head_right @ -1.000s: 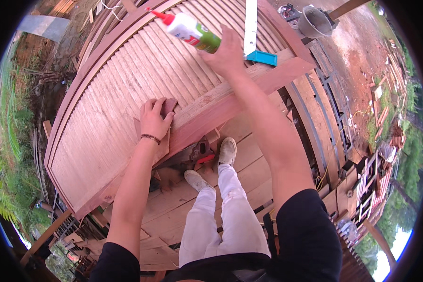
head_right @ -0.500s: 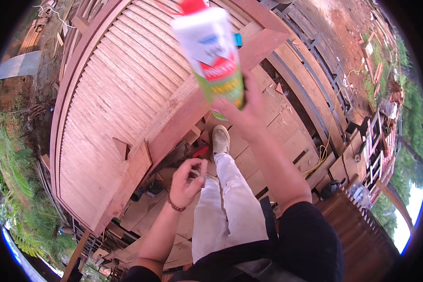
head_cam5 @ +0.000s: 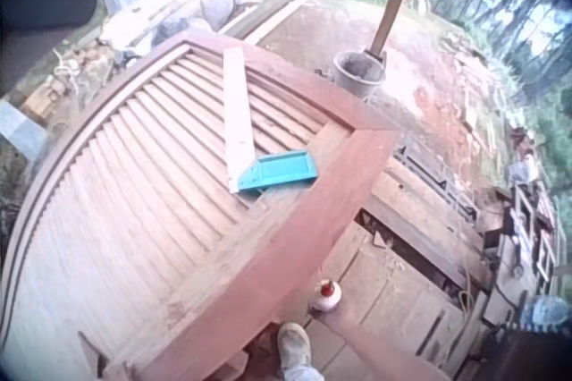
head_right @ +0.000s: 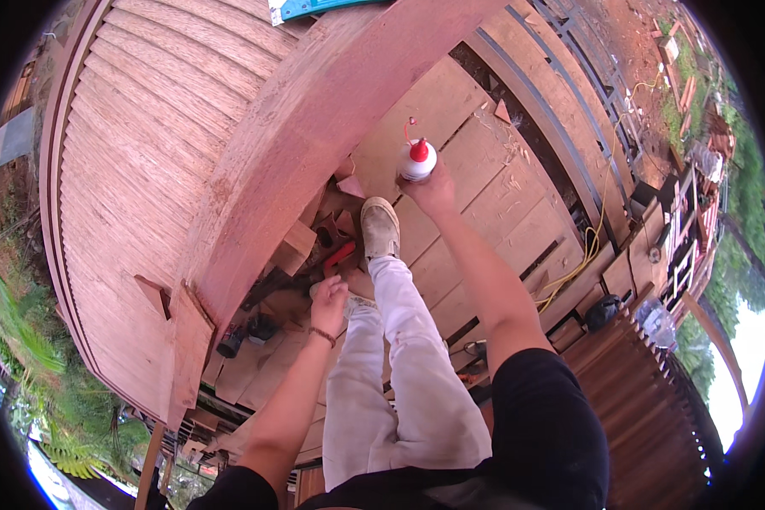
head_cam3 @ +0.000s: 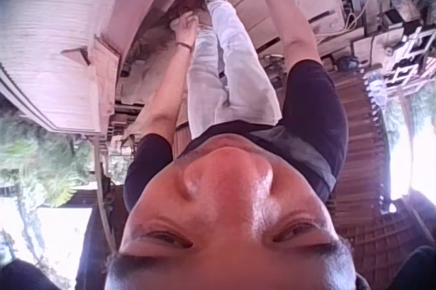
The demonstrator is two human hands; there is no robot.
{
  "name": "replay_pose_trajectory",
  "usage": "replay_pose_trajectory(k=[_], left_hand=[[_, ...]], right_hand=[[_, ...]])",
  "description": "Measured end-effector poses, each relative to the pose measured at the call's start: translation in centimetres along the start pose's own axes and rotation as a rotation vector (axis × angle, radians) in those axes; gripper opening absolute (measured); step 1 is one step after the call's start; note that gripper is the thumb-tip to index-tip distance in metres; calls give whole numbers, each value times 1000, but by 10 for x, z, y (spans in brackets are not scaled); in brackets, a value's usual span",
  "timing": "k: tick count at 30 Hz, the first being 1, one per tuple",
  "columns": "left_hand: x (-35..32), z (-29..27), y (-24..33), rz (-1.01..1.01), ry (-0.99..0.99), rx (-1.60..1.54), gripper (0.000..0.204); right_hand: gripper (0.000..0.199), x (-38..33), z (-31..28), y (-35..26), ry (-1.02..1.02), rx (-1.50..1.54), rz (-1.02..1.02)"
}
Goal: The person assembles a wooden slatted panel by applying glue to a frame piece and attaching it to the panel. They use a nail gun to secure the frame, then use a hand saw to trim the excess length of the attached frame piece. Finally, they lift the completed panel and place it upright against a stack of similar panels.
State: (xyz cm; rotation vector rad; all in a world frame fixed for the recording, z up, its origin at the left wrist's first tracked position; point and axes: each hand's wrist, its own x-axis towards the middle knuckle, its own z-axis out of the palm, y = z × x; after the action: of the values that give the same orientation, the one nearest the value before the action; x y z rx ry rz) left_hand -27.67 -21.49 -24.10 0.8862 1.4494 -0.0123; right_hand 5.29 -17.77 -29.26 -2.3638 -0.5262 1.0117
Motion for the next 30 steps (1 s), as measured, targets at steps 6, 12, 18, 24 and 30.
replay_pose_trajectory(k=[6, 12, 18, 24, 30], left_hand=[[-130, -50, 89, 282, 144, 348, 20], [-142, -116, 190, 855, 676, 531, 49], [-84, -213, 226, 466, 913, 801, 64], [-76, -221, 237, 411, 592, 428, 54], [-125, -196, 199, 704, 546, 763, 69]], right_hand=[[62, 89, 90, 93, 248, 536, -62], [40, 56, 57, 70, 142, 291, -115], [40, -21, -106, -99, 410, 288, -440], [61, -8, -143, -287, 253, -617, -1115], [59, 36, -138, -294, 312, -822, -1031]])
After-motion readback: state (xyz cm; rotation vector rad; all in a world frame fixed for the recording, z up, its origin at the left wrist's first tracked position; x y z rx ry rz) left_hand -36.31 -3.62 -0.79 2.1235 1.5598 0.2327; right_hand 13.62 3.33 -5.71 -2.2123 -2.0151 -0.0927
